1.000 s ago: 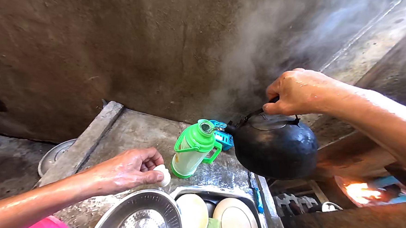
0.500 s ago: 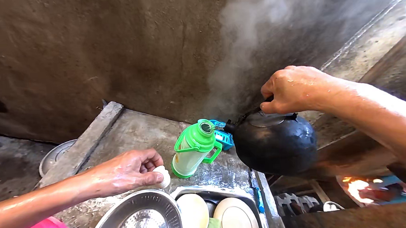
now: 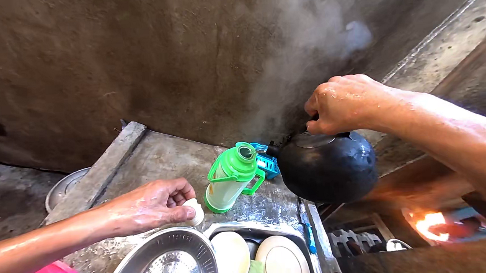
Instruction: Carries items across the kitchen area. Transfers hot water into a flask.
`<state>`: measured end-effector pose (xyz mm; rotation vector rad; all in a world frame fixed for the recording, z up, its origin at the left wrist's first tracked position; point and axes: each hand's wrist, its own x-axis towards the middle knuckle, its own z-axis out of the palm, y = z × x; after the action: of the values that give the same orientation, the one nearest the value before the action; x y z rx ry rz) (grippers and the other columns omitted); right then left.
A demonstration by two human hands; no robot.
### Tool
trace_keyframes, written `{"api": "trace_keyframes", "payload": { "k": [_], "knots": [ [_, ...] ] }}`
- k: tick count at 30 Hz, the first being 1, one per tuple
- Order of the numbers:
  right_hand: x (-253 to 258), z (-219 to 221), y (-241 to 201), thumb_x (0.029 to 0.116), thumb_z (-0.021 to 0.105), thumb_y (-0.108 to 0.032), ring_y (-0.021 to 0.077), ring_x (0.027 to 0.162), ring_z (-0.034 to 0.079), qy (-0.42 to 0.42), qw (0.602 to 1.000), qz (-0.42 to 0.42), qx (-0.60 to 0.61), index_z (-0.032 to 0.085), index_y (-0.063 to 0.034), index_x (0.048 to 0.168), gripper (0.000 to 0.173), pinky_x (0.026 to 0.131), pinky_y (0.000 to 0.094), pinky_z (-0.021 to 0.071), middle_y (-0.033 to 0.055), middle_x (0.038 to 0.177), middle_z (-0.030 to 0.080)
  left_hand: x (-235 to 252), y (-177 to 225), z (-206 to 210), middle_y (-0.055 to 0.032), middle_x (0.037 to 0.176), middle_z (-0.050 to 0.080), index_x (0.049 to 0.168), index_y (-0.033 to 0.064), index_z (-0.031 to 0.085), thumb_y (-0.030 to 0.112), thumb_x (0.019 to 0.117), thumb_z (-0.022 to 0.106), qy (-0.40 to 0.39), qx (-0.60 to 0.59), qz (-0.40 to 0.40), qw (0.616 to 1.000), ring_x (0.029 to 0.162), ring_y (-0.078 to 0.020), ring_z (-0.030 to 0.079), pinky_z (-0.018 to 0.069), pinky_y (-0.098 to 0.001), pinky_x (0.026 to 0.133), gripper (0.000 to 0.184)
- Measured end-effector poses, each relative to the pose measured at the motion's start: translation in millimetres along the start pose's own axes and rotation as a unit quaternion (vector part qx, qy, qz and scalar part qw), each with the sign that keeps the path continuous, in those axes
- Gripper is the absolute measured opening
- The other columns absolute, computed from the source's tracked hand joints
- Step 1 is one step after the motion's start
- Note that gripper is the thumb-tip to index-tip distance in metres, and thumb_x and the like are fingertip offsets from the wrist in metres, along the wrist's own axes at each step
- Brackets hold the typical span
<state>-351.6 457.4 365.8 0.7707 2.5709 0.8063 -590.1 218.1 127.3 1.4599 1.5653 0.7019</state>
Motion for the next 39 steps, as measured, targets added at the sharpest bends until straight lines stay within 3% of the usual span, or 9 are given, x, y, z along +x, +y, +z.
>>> {"api": "trace_keyframes", "payload": {
  "k": [28,39],
  "knots": [
    [13,-9,-22,0.0842,0.073,-0.037,0.0269,0.061,0.06,-0.016,0.994,-0.057,-0.087,0.06,-0.0163,0.066,0.031,0.051,0.0485,0.0418,0.004,0.06,0.054,1,0,1,0.007,0.091,0.069,0.112,0.0187,0.067,0.052,0.0876,0.075,0.002,0.007,-0.011,1.0,0.079,-0.003,0.066,0.0556,-0.0232,0.071,0.042],
    [12,-5,-20,0.0863,0.072,-0.038,0.0283,0.062,0.061,0.001,0.997,-0.049,-0.067,0.061,-0.0155,0.068,0.031,0.052,0.0493,0.0425,0.0049,0.061,0.055,-2,-1,0,0.0072,0.091,0.069,0.113,0.0193,0.067,0.053,0.0869,0.075,0.007,0.002,-0.012,1.0,0.079,-0.0027,0.066,0.0556,-0.0232,0.07,0.043]
  ]
}}
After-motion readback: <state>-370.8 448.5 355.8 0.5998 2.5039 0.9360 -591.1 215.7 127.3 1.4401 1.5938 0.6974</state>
